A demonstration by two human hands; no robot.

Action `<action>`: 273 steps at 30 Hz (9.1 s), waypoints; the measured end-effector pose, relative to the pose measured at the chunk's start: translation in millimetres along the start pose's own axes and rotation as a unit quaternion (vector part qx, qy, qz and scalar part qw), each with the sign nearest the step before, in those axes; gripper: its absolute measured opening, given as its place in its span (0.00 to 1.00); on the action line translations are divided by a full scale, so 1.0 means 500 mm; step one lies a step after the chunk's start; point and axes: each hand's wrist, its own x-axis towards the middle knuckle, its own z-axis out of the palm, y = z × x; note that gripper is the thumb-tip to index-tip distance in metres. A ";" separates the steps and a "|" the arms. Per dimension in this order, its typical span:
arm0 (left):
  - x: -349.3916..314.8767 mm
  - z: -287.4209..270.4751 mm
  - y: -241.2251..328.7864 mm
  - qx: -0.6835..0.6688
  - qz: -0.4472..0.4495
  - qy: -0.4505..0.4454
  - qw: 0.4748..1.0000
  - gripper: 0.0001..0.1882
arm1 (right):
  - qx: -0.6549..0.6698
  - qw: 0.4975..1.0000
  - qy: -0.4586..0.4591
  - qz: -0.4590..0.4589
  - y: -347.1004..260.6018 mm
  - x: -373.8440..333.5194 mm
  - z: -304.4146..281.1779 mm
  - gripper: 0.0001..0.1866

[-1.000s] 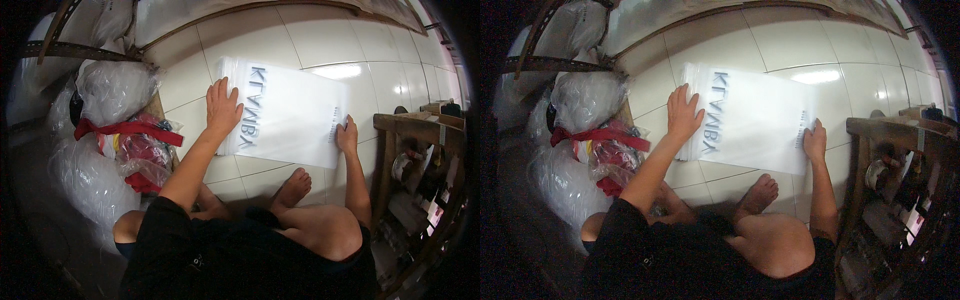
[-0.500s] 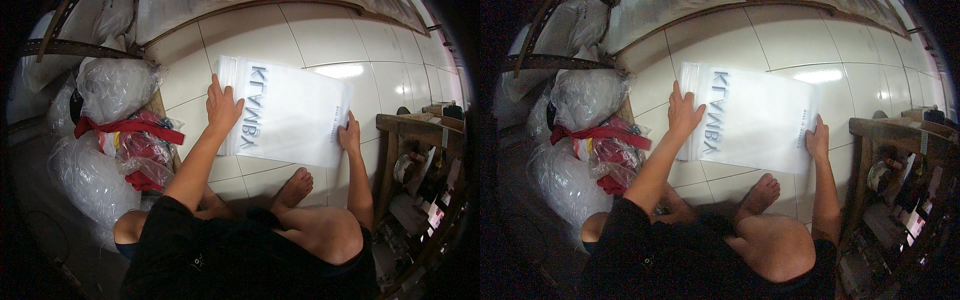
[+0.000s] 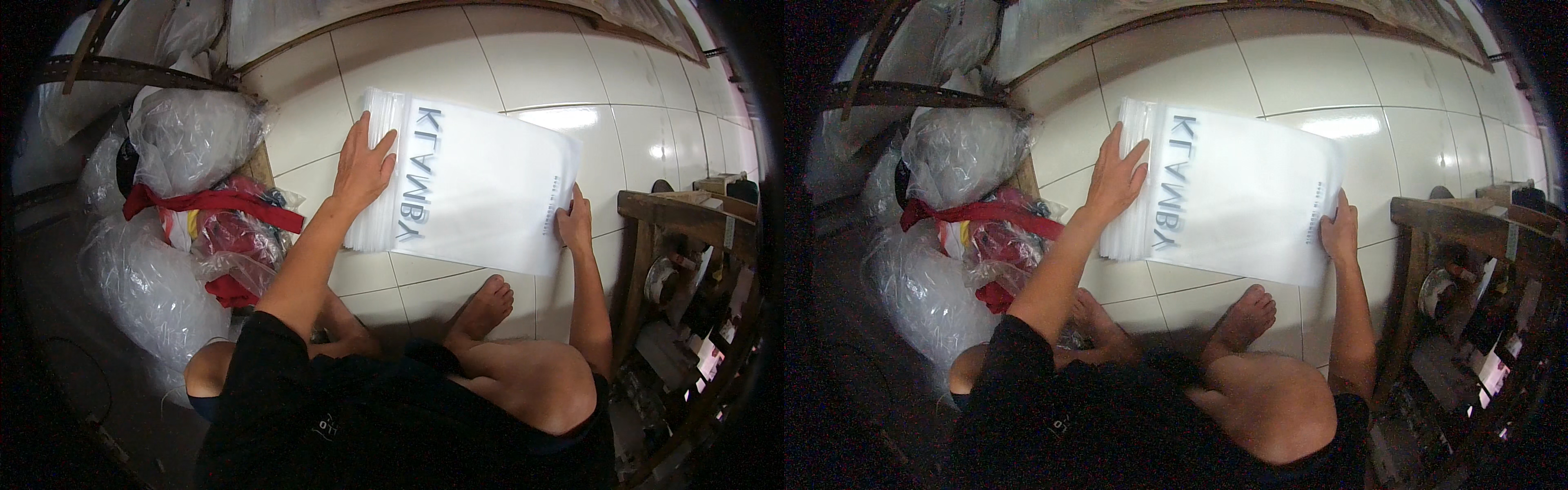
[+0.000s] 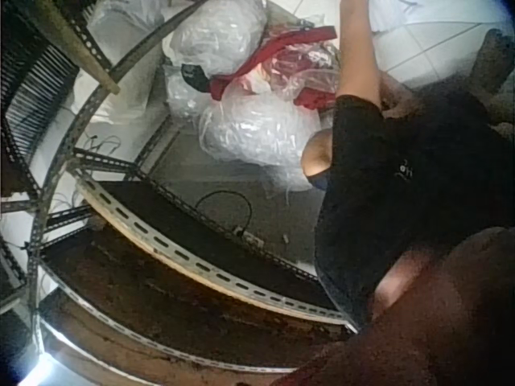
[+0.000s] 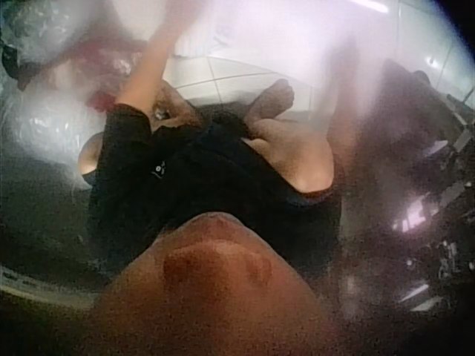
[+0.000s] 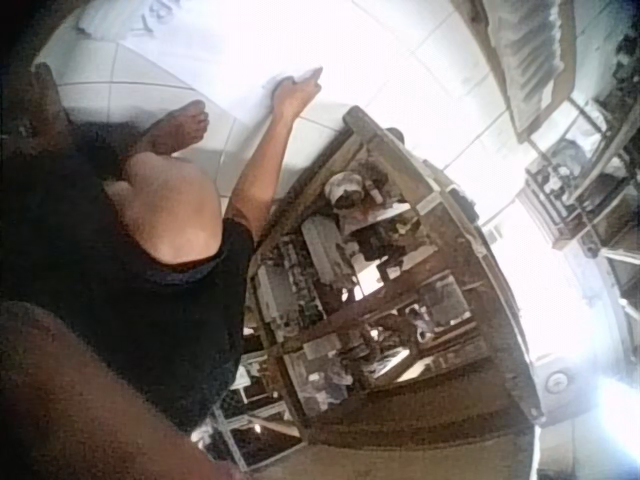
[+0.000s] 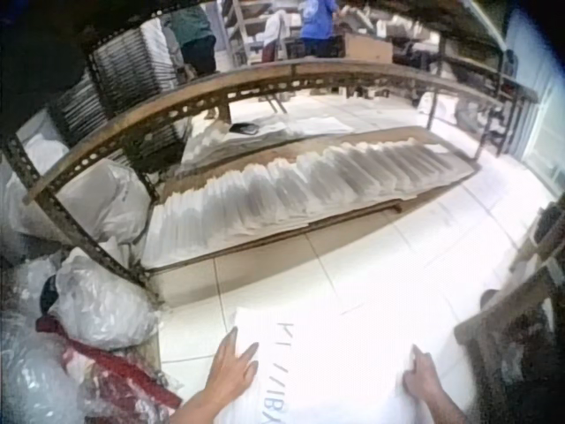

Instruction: The person sits on the floor and repeatedly folds, aligns, and stacks white plastic bags labeled 'KLAMBY'. They occasionally lift the stack to place it on a nearby shelf and retrieve it again. A red cloth is briefly handled and set aside.

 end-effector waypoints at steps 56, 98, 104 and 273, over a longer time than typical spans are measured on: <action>0.081 0.013 0.091 -0.224 -0.334 -0.073 0.913 0.29 | -0.020 0.999 -0.010 -0.037 -0.008 -0.001 -0.002 0.37; 0.057 0.023 -0.076 -0.335 -0.359 -0.123 0.862 0.46 | 0.440 0.877 -0.052 0.188 -0.080 -0.035 0.006 0.27; 0.066 0.019 -0.054 -0.272 -0.327 -0.132 0.895 0.49 | 0.358 0.920 -0.123 0.104 -0.037 -0.013 0.017 0.32; -0.012 0.048 0.037 -0.525 -0.393 -0.165 0.736 0.45 | 0.024 0.973 -0.060 -0.224 -0.230 -0.119 0.062 0.38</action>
